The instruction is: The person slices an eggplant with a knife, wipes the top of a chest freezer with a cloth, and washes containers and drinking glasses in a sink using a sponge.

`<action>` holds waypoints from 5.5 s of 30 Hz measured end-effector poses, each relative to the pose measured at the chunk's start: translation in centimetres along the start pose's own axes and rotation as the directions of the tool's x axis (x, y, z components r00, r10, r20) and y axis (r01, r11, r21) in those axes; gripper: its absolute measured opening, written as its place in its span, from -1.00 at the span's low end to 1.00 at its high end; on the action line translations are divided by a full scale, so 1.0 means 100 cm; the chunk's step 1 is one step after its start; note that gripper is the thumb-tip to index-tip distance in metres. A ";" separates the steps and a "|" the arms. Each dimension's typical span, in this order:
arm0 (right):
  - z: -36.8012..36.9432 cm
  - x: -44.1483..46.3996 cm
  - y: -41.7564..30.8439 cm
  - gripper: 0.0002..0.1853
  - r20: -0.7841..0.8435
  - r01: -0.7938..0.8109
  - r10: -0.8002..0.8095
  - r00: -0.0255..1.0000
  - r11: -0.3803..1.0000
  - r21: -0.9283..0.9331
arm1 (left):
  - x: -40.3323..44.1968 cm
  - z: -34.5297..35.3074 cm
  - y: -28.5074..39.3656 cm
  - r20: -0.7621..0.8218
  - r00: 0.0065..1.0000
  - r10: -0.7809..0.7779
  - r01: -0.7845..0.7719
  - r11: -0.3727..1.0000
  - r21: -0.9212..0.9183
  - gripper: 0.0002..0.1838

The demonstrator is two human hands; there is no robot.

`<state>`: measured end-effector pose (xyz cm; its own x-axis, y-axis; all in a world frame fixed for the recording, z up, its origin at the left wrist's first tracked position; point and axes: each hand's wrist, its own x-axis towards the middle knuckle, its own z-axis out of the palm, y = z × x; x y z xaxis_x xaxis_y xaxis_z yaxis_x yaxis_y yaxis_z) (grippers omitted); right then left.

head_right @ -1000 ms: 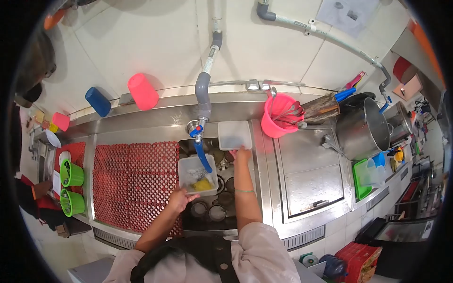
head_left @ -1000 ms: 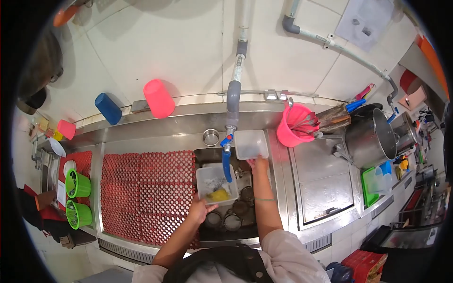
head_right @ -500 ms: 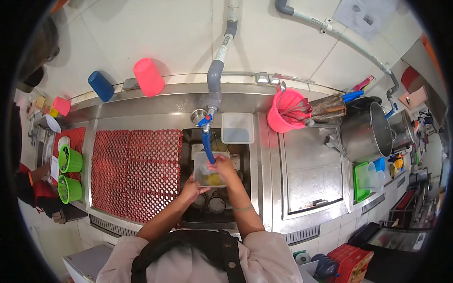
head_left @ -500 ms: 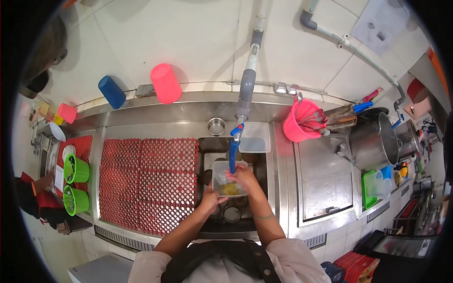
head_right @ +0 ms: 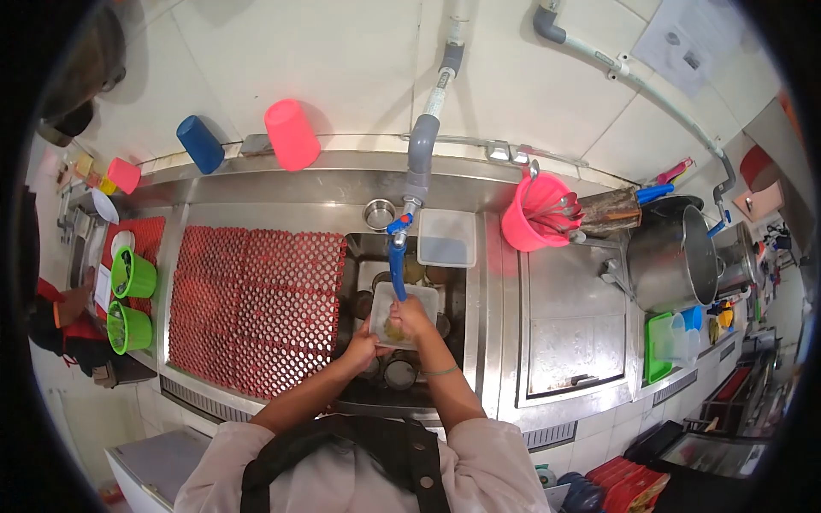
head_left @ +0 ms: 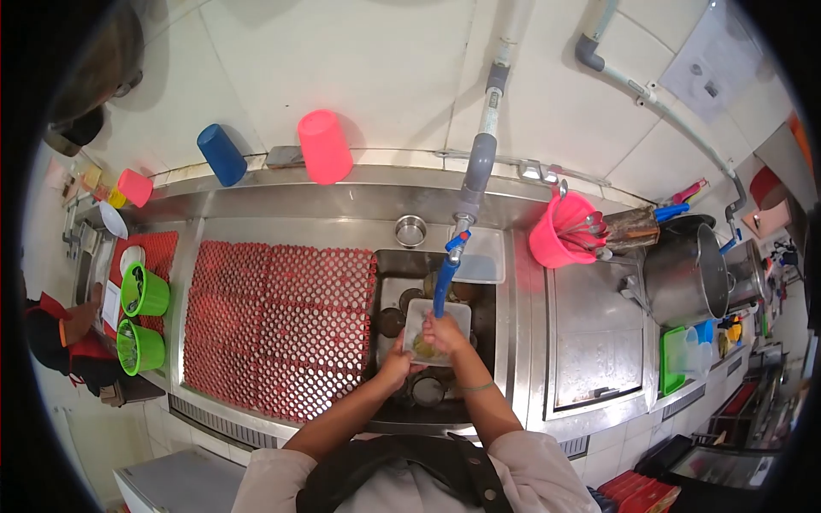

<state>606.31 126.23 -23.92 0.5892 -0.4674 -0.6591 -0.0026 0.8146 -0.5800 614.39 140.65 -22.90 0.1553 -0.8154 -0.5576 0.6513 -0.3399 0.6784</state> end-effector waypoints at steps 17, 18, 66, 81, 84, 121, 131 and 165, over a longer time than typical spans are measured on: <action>-0.007 -0.058 -0.007 -0.86 -0.034 0.371 -0.503 0.864 0.680 -0.632 | -0.042 0.047 0.064 0.041 0.561 0.827 -0.348 0.191 0.918 -0.49; -0.009 -0.068 -0.013 -0.84 -0.027 0.427 -0.565 0.824 0.653 -0.625 | -0.039 0.051 0.074 0.078 0.603 0.794 -0.477 0.281 0.833 -0.57; -0.001 0.022 0.015 -0.91 -0.005 0.175 -0.249 0.969 0.696 -0.696 | -0.074 -0.039 0.033 0.028 0.942 0.335 -0.318 0.862 0.395 -0.76; 0.092 -0.196 -0.178 -0.55 0.170 0.720 -0.865 0.472 0.267 -0.641 | -0.087 -0.043 0.026 0.071 0.873 0.482 -0.483 0.839 0.250 -0.80; 0.120 -0.212 -0.222 -0.47 0.449 0.731 -0.864 0.229 -0.151 -0.665 | -0.101 -0.040 0.037 0.011 0.949 0.317 -0.304 0.900 0.313 -0.78; -0.094 -0.043 0.016 -0.66 -0.050 0.040 -0.510 0.859 0.163 -0.986 | -0.051 -0.014 0.029 -0.058 0.884 0.464 -0.224 0.529 0.818 -0.51; -0.078 -0.118 0.039 -0.94 -0.184 0.115 -0.342 0.922 0.694 -0.710 | -0.066 0.020 0.042 0.217 0.857 0.468 -0.380 0.288 0.879 -0.65; -0.064 -0.054 -0.244 -0.78 -0.188 0.338 -0.627 0.756 0.620 -0.708 | -0.169 0.005 0.082 0.250 0.959 0.137 -0.263 0.764 0.589 -0.62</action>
<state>598.04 106.66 -9.29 0.2954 -0.9286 -0.2246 -0.3749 0.1035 -0.9213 616.77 151.45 -7.63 0.0529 -0.9453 -0.3220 0.0196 -0.3214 0.9467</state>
